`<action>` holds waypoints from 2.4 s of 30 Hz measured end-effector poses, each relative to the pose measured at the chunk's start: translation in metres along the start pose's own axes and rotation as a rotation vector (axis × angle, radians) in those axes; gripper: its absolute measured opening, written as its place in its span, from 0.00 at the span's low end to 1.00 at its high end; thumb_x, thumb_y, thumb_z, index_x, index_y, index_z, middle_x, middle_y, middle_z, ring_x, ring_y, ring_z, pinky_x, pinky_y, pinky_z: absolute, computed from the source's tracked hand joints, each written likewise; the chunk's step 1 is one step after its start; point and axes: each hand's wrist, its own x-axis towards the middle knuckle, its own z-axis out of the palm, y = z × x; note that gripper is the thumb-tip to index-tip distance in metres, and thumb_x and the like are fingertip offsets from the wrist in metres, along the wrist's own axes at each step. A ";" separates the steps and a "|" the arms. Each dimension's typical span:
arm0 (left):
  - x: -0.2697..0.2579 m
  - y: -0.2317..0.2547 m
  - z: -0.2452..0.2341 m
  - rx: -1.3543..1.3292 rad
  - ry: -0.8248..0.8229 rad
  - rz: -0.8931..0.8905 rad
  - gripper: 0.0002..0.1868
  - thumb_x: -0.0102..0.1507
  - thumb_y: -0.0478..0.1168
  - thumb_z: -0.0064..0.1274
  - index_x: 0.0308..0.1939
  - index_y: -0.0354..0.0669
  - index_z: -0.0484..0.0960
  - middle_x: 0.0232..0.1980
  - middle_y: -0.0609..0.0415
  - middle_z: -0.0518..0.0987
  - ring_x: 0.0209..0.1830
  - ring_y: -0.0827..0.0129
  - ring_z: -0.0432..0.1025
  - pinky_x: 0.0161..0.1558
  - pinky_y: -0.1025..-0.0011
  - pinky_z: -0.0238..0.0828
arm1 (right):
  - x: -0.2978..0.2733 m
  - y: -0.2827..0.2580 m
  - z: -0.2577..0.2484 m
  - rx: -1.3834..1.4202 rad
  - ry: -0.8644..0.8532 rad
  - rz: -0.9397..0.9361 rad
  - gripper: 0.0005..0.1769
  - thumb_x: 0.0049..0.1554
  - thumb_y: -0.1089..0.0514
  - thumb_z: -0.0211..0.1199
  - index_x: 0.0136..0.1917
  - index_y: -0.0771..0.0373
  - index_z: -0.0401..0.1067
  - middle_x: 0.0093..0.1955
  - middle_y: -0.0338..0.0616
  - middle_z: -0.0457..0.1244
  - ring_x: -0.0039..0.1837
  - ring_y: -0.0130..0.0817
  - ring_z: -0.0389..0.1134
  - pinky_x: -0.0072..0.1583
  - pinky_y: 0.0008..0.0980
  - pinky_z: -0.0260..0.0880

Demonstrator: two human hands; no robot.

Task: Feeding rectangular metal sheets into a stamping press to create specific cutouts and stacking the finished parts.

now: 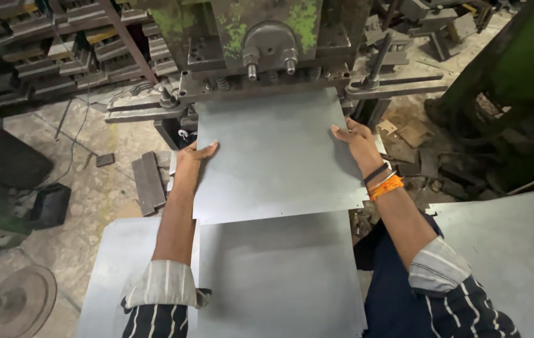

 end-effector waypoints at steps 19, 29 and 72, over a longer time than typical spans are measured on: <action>0.003 -0.037 -0.011 -0.049 -0.065 0.084 0.30 0.55 0.41 0.71 0.61 0.42 0.80 0.41 0.50 0.81 0.38 0.63 0.81 0.43 0.66 0.80 | -0.067 -0.030 0.023 -0.015 -0.062 -0.237 0.25 0.60 0.63 0.66 0.69 0.68 0.68 0.46 0.47 0.67 0.46 0.29 0.66 0.53 0.32 0.72; -0.226 -0.024 -0.024 0.093 0.035 -0.059 0.44 0.54 0.34 0.63 0.74 0.38 0.64 0.64 0.36 0.76 0.59 0.49 0.74 0.61 0.58 0.71 | -0.253 -0.018 0.026 -0.018 0.009 -0.029 0.38 0.55 0.69 0.58 0.78 0.67 0.56 0.69 0.57 0.63 0.62 0.41 0.65 0.60 0.36 0.67; -0.232 -0.041 -0.374 0.656 0.968 -0.100 0.21 0.65 0.54 0.65 0.34 0.39 0.86 0.29 0.52 0.78 0.27 0.63 0.70 0.40 0.65 0.70 | -0.294 0.023 0.325 -0.913 -0.903 -0.412 0.18 0.58 0.53 0.56 0.60 0.61 0.68 0.49 0.45 0.67 0.48 0.43 0.68 0.51 0.42 0.67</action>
